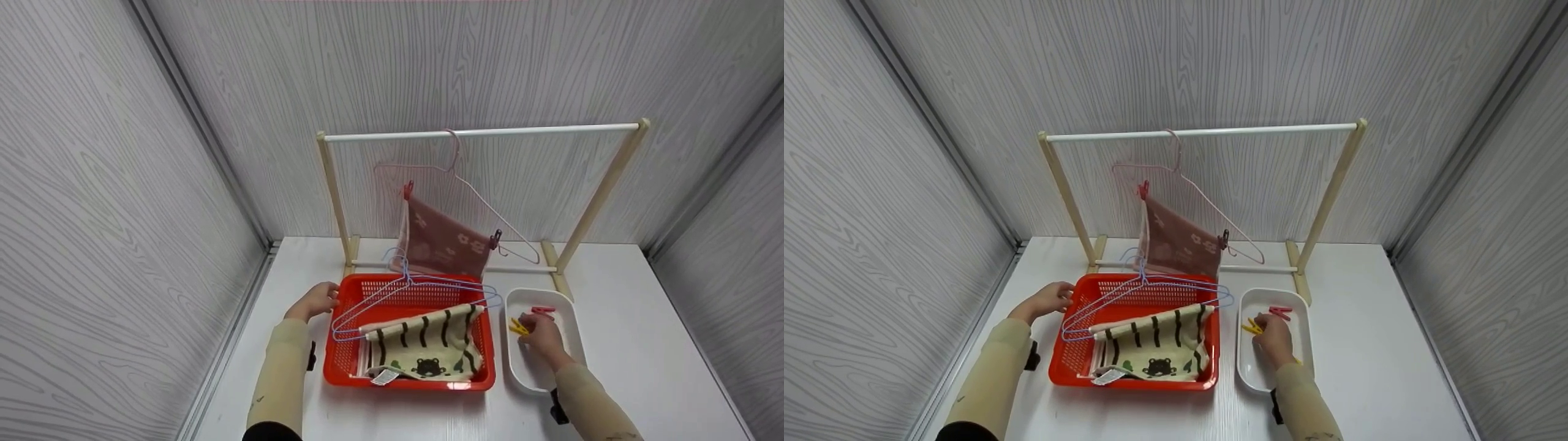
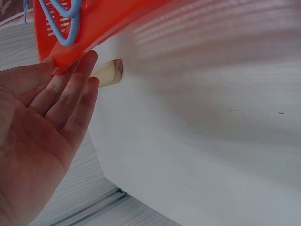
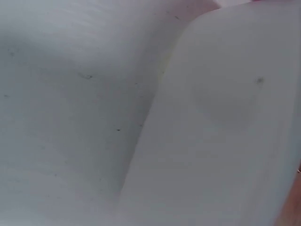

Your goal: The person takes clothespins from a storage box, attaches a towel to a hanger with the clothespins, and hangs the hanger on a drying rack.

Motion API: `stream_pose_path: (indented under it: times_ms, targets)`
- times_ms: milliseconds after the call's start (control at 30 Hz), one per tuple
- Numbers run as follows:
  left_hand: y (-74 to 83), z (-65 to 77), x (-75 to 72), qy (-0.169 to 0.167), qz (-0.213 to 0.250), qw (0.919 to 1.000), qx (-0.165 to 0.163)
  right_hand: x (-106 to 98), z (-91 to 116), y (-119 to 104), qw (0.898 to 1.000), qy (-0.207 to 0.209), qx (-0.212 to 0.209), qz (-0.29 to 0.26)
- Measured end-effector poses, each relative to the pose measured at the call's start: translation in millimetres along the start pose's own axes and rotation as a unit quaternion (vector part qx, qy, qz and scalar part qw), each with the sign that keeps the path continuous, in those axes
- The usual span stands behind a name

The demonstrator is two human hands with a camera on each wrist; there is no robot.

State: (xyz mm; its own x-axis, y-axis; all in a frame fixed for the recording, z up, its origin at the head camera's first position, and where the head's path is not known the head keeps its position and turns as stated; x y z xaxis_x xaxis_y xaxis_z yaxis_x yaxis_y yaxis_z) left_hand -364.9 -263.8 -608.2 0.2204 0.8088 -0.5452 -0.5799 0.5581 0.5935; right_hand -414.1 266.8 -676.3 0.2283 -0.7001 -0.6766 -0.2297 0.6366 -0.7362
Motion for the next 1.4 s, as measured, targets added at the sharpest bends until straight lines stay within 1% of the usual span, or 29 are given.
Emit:
stream_pose_path:
  times_ms: [233, 333, 467, 533, 733, 833, 967, 1133, 1233, 1400]
  targets:
    - [2.5, -0.1, 1.6, 0.004, -0.010, 0.9997, 0.022, 4.8, -0.4, -0.5, 1.000, 0.001, -0.009, 0.011]
    - [2.5, -0.2, 1.0, 0.006, -0.008, 0.9997, 0.022, 7.2, -0.3, -0.4, 1.000, 0.001, -0.003, 0.018]
    - [0.3, 0.5, 1.8, -0.001, -0.005, 0.9999, 0.011, 8.7, 2.2, 1.0, 0.999, -0.004, 0.016, 0.030]
    - [0.2, 0.9, 1.6, -0.002, -0.006, 0.9999, 0.011, 8.1, 2.2, 0.9, 0.999, -0.005, 0.016, 0.034]
    - [0.3, -1.3, -0.9, -0.001, -0.006, 1.0000, 0.007, 3.3, 0.7, 1.6, 1.000, -0.001, 0.002, 0.025]
    - [-0.2, -2.8, -2.2, -0.004, -0.012, 0.9999, -0.002, 2.2, 1.2, 2.7, 1.000, -0.006, 0.001, 0.022]
    - [1.2, -2.6, -3.8, -0.006, -0.025, 0.9997, -0.002, 1.3, 1.6, 2.9, 1.000, -0.011, 0.005, 0.017]
    - [5.2, 3.1, -4.9, -0.009, -0.036, 0.9992, 0.016, -2.4, 1.5, -2.0, 1.000, -0.018, 0.005, 0.008]
    - [6.8, 5.2, -4.6, -0.010, -0.041, 0.9989, 0.021, -5.4, 1.8, -3.1, 1.000, -0.019, 0.006, 0.000]
    - [7.2, 2.2, -3.3, -0.010, -0.059, 0.9981, 0.016, -6.5, 5.5, 1.0, 0.999, -0.029, 0.023, -0.016]
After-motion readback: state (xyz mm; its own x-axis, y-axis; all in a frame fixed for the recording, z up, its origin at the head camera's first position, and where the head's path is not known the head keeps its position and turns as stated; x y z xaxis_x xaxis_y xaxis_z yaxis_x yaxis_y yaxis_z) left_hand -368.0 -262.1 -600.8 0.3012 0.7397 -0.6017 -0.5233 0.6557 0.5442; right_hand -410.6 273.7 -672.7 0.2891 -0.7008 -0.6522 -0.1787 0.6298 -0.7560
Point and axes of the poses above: each hand's wrist, its own z-axis away from the middle knuckle, its own x-axis out of the palm, y = z × x, the point moved 6 cm from there along -z, towards the middle knuckle, and after that the axes turned 15 degrees about -x, right-handed, at the moved point
